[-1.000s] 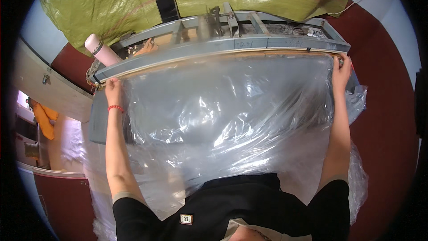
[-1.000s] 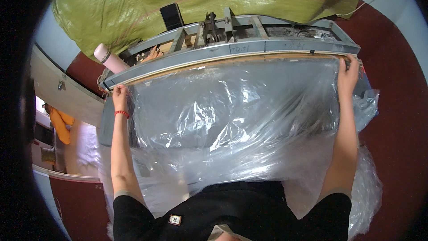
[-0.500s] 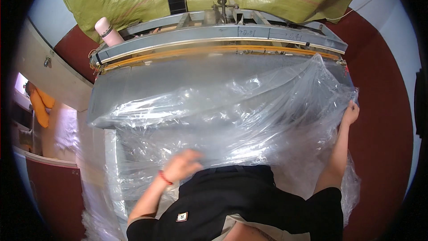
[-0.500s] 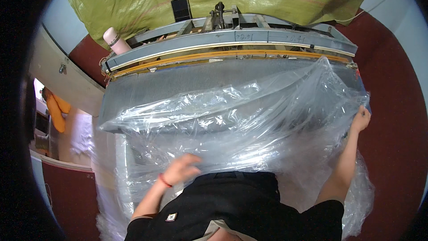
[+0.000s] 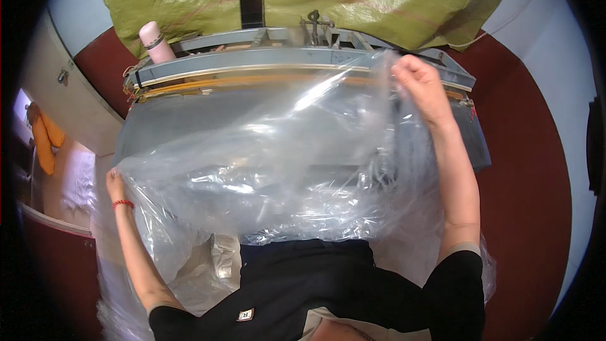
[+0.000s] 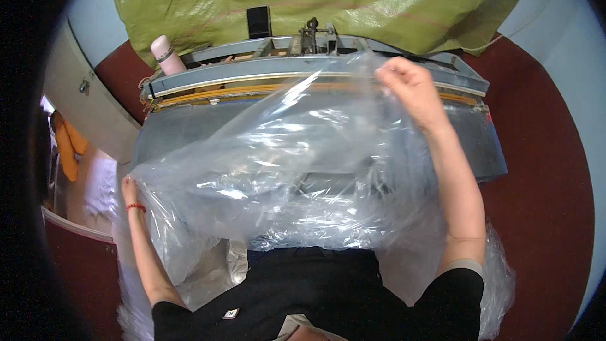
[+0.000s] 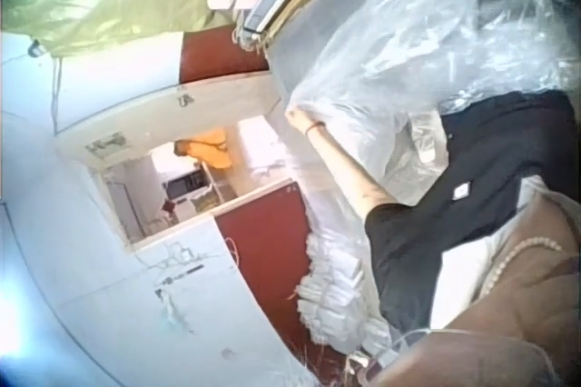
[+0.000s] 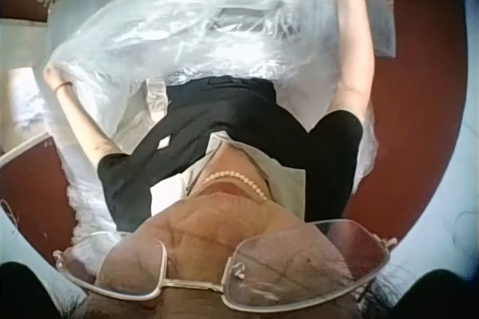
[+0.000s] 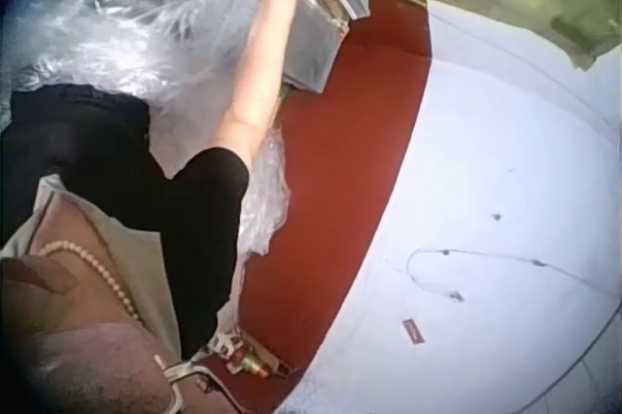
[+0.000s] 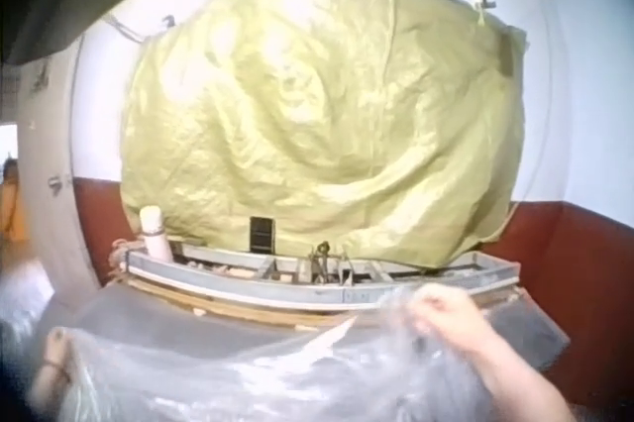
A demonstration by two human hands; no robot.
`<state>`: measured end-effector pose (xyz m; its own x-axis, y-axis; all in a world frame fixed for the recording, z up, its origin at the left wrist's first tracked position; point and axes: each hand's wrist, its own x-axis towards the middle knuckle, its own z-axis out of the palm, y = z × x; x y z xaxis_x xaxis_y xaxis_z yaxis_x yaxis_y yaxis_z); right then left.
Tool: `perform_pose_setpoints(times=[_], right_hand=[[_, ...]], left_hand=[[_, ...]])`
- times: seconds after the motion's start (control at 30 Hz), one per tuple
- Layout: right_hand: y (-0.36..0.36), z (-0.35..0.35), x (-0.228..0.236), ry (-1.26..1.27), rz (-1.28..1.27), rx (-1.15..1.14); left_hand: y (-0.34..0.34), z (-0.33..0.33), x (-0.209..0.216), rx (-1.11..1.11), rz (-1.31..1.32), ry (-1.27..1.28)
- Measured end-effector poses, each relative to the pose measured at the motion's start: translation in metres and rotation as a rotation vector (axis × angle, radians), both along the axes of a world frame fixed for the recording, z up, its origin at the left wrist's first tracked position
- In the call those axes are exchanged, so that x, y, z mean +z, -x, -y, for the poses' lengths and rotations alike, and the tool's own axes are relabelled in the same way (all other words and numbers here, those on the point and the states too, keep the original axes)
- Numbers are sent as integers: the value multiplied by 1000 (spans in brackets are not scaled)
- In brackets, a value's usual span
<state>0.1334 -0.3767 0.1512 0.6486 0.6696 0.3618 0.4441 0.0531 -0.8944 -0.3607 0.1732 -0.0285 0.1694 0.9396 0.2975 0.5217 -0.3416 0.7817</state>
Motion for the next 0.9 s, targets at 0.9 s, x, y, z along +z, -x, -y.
perform_pose_setpoints(times=[0.9], right_hand=[[83, -111, 6, 127, 35, 419]], left_hand=[[-292, 320, 154, -820, 389, -445]])
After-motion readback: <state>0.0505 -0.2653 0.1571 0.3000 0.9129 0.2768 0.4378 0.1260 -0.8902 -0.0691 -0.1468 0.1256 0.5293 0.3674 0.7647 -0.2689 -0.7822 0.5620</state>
